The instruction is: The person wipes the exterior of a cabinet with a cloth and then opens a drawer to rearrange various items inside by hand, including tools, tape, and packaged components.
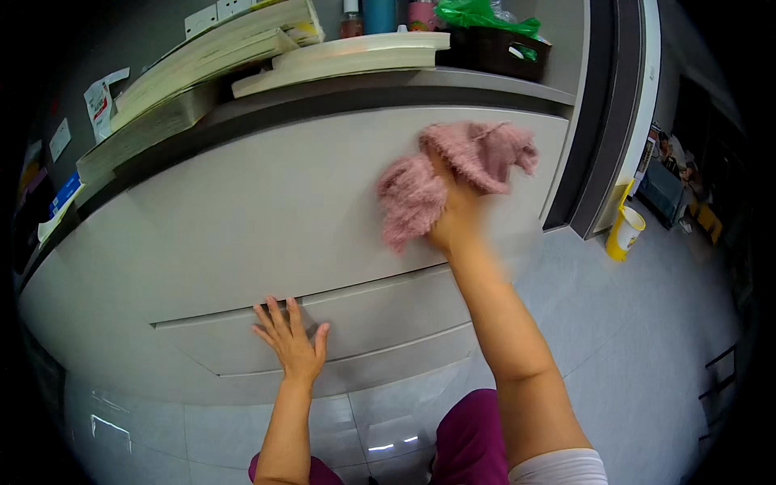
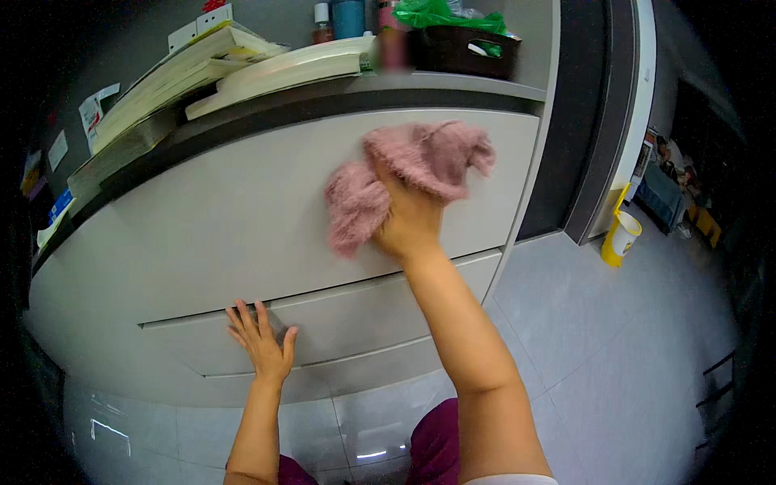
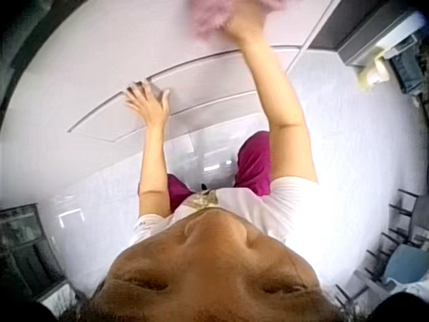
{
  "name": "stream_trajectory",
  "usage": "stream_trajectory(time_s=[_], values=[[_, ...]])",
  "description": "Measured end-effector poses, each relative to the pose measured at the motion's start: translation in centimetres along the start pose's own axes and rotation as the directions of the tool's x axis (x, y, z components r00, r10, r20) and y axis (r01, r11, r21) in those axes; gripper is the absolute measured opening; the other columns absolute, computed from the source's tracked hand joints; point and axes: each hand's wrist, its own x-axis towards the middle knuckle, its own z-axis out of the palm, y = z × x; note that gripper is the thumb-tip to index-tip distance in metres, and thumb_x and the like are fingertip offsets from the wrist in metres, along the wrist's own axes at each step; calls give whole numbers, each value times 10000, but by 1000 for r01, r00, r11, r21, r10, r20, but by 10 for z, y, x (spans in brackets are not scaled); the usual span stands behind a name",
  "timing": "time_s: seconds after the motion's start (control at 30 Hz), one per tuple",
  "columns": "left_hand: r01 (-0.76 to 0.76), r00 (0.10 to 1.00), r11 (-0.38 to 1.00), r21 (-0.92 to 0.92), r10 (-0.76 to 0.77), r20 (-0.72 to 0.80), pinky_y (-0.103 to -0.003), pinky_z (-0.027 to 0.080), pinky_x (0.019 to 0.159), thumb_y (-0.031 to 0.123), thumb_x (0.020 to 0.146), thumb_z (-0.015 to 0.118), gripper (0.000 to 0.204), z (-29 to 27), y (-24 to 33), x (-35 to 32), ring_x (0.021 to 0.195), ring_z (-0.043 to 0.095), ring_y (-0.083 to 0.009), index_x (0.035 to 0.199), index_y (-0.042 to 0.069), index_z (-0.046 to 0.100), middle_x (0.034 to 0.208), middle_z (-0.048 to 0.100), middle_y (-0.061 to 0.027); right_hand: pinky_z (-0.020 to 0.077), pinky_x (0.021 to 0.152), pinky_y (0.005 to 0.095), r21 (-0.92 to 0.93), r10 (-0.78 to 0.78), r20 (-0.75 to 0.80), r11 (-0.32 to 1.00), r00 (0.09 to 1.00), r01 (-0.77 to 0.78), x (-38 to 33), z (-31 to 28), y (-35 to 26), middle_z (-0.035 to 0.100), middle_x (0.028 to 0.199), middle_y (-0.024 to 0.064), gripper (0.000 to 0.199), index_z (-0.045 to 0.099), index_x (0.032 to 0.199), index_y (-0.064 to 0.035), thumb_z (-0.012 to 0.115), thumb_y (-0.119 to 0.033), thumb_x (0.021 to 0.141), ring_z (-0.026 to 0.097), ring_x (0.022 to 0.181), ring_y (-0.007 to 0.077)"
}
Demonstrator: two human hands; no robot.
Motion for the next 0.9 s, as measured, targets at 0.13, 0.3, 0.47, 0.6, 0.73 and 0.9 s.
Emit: stream_trajectory(time_s=[0.13,0.3,0.47,0.6,0.73,0.9], values=[[21,999,1000,5,-21,28,-671,-16,1027,395,844,603,804,-1,10,0,1393,-18,-441,1471,120,182,1530,48,-185,257,1019,506,182,340,-142,932,930,-313,-5,-16,36,471,1269,186,592,479,1266,-19,667,-248,754,425,1158,409],[-12,998,999,-50,9,-61,-656,-33,1033,362,836,619,827,-12,24,7,1392,-8,-444,1464,64,171,1521,41,-224,315,988,495,-63,-64,50,996,997,67,-43,-3,-48,505,1237,202,490,544,1206,-10,626,-242,782,445,1155,394],[-207,976,977,58,210,-60,-658,-43,1031,346,825,627,796,-37,48,68,1393,-1,-447,1451,60,228,1525,57,-216,295,977,518,95,82,-23,992,996,-80,-10,-5,-30,549,1186,161,525,563,1198,-26,634,-311,763,451,1145,395],[-317,946,946,65,320,-50,-676,-69,1013,308,816,622,782,-46,82,121,1398,-6,-436,1454,80,232,1533,61,-189,254,1031,516,-98,86,-4,991,996,-86,-41,-6,-44,533,1235,170,534,548,1234,-34,623,-299,777,420,1210,387],[-345,927,917,199,366,-78,-654,-125,1013,410,839,533,777,-23,80,140,1407,-39,-407,1466,100,198,1540,27,-167,202,1059,539,-64,50,-18,997,999,-51,-40,4,-43,532,1243,167,558,550,1232,-36,627,-353,779,391,1244,380],[-344,921,912,222,374,-110,-657,-129,1009,383,828,551,827,-14,82,140,1409,-49,-397,1483,124,118,1542,7,-163,213,1052,521,-137,63,26,989,998,-59,-37,-10,-40,558,1207,154,534,562,1223,-35,628,-336,787,424,1206,387]])
